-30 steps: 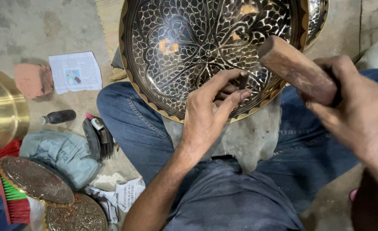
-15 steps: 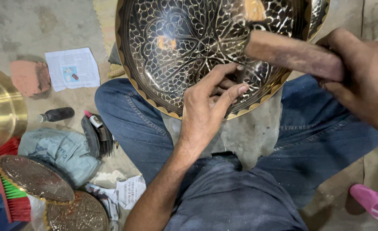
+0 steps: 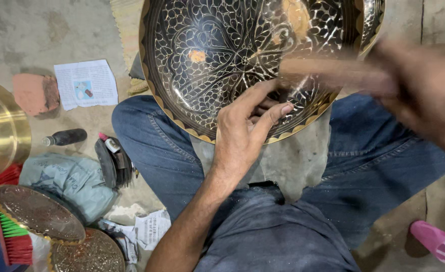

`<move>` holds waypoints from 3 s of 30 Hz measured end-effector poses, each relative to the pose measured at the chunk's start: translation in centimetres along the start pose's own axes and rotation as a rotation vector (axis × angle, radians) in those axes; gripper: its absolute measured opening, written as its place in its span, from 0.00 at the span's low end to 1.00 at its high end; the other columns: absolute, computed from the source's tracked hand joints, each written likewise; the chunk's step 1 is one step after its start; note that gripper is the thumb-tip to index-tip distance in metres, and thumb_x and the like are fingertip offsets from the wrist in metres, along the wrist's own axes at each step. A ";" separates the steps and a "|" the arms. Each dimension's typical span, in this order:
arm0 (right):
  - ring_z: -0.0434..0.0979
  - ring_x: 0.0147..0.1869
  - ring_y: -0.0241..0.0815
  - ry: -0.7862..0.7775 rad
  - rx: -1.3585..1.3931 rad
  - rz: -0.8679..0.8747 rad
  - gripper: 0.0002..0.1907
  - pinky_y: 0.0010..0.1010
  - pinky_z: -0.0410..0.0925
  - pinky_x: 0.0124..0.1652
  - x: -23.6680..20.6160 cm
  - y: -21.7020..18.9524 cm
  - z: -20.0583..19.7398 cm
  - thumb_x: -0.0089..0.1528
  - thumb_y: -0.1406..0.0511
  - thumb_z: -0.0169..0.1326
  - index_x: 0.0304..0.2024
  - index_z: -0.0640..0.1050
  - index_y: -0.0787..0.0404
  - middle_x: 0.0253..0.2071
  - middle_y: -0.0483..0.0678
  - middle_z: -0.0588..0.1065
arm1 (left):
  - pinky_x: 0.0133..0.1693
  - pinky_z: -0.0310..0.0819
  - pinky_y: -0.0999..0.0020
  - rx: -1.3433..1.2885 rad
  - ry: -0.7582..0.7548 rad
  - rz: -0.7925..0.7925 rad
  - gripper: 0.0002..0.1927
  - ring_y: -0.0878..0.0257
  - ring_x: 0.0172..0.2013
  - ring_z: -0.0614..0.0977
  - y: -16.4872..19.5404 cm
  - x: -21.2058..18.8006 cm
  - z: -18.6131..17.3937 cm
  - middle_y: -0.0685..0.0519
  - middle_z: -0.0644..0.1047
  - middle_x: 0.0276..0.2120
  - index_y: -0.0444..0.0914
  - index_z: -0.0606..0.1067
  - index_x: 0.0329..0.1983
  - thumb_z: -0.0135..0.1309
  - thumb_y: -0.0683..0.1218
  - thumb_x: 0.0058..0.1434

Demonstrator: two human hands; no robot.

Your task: The person is engraving a decorative pattern on a brass plate using a chisel and a wooden mallet. They hold the plate steady with one hand while striking the chisel with the mallet to create intricate designs.

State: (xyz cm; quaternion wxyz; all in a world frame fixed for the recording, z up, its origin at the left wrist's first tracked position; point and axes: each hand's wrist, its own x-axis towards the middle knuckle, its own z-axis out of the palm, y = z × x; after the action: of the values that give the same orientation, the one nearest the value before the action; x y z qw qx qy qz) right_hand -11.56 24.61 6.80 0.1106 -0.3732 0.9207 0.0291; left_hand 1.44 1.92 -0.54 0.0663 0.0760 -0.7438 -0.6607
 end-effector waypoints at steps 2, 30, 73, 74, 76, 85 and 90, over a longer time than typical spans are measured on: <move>0.83 0.43 0.49 0.000 0.292 0.079 0.24 0.39 0.76 0.43 -0.3 0.2 0.2 0.56 0.75 0.61 0.55 0.72 0.65 0.39 0.56 0.78 | 0.44 0.87 0.70 0.027 -0.003 0.033 0.20 0.64 0.44 0.88 0.1 0.0 -0.1 0.48 0.83 0.48 0.33 0.75 0.61 0.58 0.45 0.68; 0.84 0.42 0.48 -0.057 0.360 0.117 0.24 0.39 0.76 0.42 -0.6 0.3 0.7 0.53 0.75 0.63 0.51 0.73 0.63 0.39 0.57 0.79 | 0.46 0.84 0.69 0.084 0.017 0.112 0.19 0.63 0.44 0.87 0.3 0.1 -0.5 0.48 0.83 0.49 0.34 0.75 0.61 0.59 0.43 0.68; 0.83 0.44 0.43 0.057 0.504 0.186 0.21 0.34 0.75 0.41 -2.3 -1.0 1.3 0.58 0.68 0.62 0.50 0.68 0.62 0.39 0.52 0.78 | 0.43 0.83 0.68 0.158 -0.031 0.066 0.20 0.64 0.41 0.87 0.6 0.0 -0.9 0.51 0.82 0.45 0.37 0.77 0.60 0.60 0.47 0.66; 0.83 0.43 0.44 -0.046 0.217 0.163 0.23 0.34 0.76 0.42 -2.4 -1.0 1.4 0.55 0.68 0.65 0.50 0.70 0.61 0.37 0.51 0.78 | 0.43 0.83 0.68 0.169 -0.029 0.070 0.20 0.63 0.41 0.86 0.6 0.0 -0.9 0.51 0.82 0.45 0.37 0.77 0.60 0.61 0.47 0.66; 0.84 0.42 0.45 -0.086 0.152 0.164 0.24 0.35 0.76 0.42 -2.7 -0.9 1.5 0.54 0.69 0.65 0.51 0.71 0.61 0.37 0.52 0.79 | 0.44 0.83 0.67 0.176 -0.028 0.092 0.20 0.63 0.42 0.86 0.5 0.0 -0.9 0.50 0.82 0.46 0.37 0.77 0.60 0.60 0.48 0.66; 0.83 0.40 0.50 -0.024 0.377 0.252 0.23 0.38 0.75 0.38 -3.3 -1.6 1.7 0.56 0.70 0.62 0.53 0.70 0.65 0.37 0.57 0.78 | 0.44 0.84 0.68 0.200 -0.048 0.075 0.20 0.63 0.42 0.87 0.2 0.0 -0.9 0.52 0.83 0.45 0.39 0.77 0.60 0.59 0.49 0.67; 0.84 0.37 0.48 -0.064 0.296 0.200 0.26 0.38 0.75 0.35 -3.2 -1.7 1.5 0.54 0.70 0.62 0.54 0.73 0.63 0.35 0.56 0.79 | 0.48 0.84 0.67 0.221 -0.037 0.148 0.21 0.62 0.45 0.87 -0.2 0.1 -1.0 0.51 0.82 0.47 0.38 0.76 0.62 0.60 0.48 0.67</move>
State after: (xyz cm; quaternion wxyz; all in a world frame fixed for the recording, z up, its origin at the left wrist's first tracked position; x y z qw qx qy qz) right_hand -7.83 25.77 6.08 0.1901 -0.2581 0.9435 -0.0839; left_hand 1.56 0.90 -0.61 0.0924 0.0156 -0.8167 -0.5694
